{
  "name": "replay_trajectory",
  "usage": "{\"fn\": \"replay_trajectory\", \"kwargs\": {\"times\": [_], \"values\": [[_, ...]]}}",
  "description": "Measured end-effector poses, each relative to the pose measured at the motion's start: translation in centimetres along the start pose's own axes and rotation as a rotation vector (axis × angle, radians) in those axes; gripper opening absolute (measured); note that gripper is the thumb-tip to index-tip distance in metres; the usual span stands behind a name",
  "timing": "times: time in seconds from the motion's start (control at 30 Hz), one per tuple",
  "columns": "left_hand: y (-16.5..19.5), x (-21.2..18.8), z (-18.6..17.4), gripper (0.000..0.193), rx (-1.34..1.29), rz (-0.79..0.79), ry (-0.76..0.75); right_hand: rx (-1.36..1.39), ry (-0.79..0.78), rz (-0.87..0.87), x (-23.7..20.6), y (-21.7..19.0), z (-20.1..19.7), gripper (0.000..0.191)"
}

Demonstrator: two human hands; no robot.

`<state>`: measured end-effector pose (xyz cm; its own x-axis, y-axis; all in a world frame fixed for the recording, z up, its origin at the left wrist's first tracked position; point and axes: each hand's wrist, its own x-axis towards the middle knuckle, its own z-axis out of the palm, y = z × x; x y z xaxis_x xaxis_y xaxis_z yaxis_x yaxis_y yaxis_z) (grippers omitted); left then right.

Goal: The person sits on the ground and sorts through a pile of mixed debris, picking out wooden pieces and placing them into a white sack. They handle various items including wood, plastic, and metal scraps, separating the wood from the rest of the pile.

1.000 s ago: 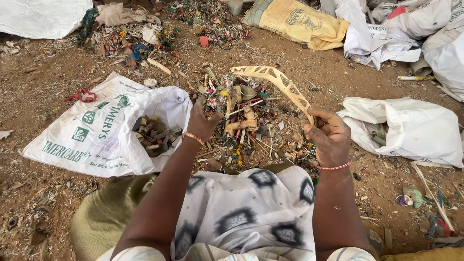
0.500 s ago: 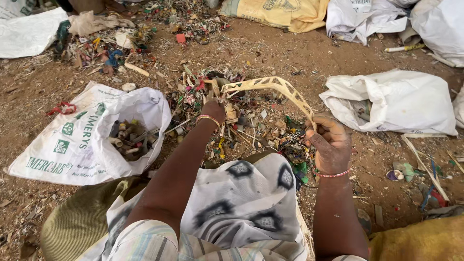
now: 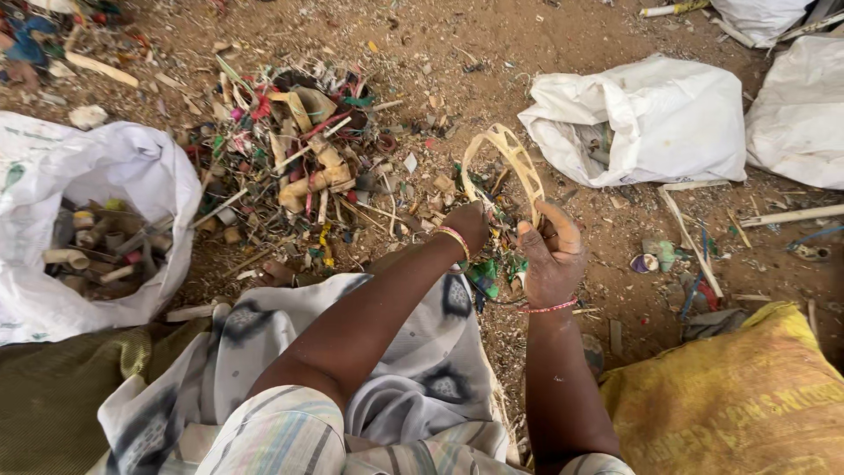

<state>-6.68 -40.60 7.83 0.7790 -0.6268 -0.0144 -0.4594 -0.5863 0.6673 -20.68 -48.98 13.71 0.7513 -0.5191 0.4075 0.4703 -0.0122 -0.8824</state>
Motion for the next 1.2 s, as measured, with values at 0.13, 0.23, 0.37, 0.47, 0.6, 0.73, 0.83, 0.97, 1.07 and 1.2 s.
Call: {"fn": "replay_trajectory", "kwargs": {"times": [0.13,0.23,0.37,0.47,0.6,0.73,0.83,0.97,1.07,1.2], "values": [[-0.5,1.1,1.1,0.033,-0.196,-0.118,0.058,-0.119,0.125,-0.150,1.1,-0.6,-3.2,0.028],[-3.2,1.8,-0.5,0.025,-0.329,-0.179,0.214,-0.053,0.342,-0.073,1.5,-1.0,-5.3,0.027],[-5.4,2.2,-3.0,0.026,-0.282,-0.055,0.532,0.023,0.444,0.058,1.8,0.3,-6.0,0.030],[-6.2,1.9,-5.1,0.027,-0.258,-0.039,0.528,0.208,0.492,0.122,2.0,1.3,-6.0,0.026],[-8.9,2.2,-7.9,0.025,-0.083,-0.157,0.341,0.144,0.514,0.128,2.3,1.3,-7.4,0.030],[-13.9,2.5,-10.1,0.039,0.610,-0.048,0.397,-0.062,0.519,0.092,1.9,0.5,-10.1,0.024],[-18.8,1.9,-14.2,0.034,1.112,-0.190,0.119,0.050,0.781,0.113,2.0,-0.8,-13.8,0.029],[-24.8,-2.2,-19.6,0.042,0.394,-0.579,0.341,0.185,0.871,-0.026,1.1,-2.4,-19.7,0.038],[-24.6,-2.4,-19.0,0.030,0.028,-0.702,0.392,0.160,0.729,-0.020,-0.1,-2.0,-22.2,0.036],[-17.8,1.4,-14.6,0.025,-0.523,-0.532,0.374,0.150,0.689,-0.036,-0.4,-0.9,-21.2,0.035]]}}
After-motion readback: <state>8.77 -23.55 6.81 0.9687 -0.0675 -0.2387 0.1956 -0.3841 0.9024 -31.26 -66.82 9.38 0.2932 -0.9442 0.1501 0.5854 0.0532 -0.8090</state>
